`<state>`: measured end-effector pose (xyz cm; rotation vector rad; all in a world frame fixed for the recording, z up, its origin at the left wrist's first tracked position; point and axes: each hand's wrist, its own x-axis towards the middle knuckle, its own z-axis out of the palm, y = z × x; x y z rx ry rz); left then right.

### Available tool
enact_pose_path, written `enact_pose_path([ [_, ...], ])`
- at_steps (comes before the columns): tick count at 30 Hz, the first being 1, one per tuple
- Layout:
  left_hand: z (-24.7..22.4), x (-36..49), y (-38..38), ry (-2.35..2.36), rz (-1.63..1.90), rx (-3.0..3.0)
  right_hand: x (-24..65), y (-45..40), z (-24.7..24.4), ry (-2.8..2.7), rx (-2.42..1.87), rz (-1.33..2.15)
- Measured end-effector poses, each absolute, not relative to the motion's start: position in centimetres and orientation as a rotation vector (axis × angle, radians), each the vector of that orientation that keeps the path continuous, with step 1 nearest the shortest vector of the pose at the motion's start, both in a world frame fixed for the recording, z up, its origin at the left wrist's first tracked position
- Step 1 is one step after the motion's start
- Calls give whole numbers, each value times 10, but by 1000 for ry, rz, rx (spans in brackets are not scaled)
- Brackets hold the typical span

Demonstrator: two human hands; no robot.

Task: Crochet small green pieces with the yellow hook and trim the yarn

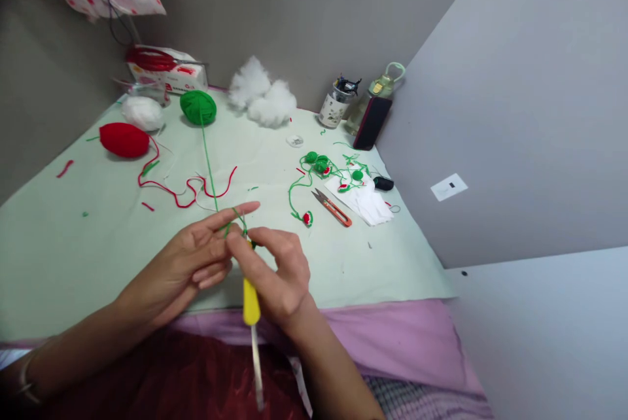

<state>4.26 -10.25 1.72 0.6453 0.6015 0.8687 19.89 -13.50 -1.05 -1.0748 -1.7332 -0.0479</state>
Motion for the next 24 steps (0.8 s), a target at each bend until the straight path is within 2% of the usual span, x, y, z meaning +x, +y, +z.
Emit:
enact_pose_path([
  [2,18,41,-99,574,793,559,200,-132,-8,-1577,-987,87],
  [6,20,37,-93,584,807,526,204,-122,0,-1188,-899,620],
  [9,21,35,-93,587,808,542,204,-118,2,-1039,-846,807],
  [13,21,33,-94,608,830,547,202,-120,0,-1007,-830,855],
  [24,28,32,-93,545,744,519,208,-122,0,-1165,-872,721],
])
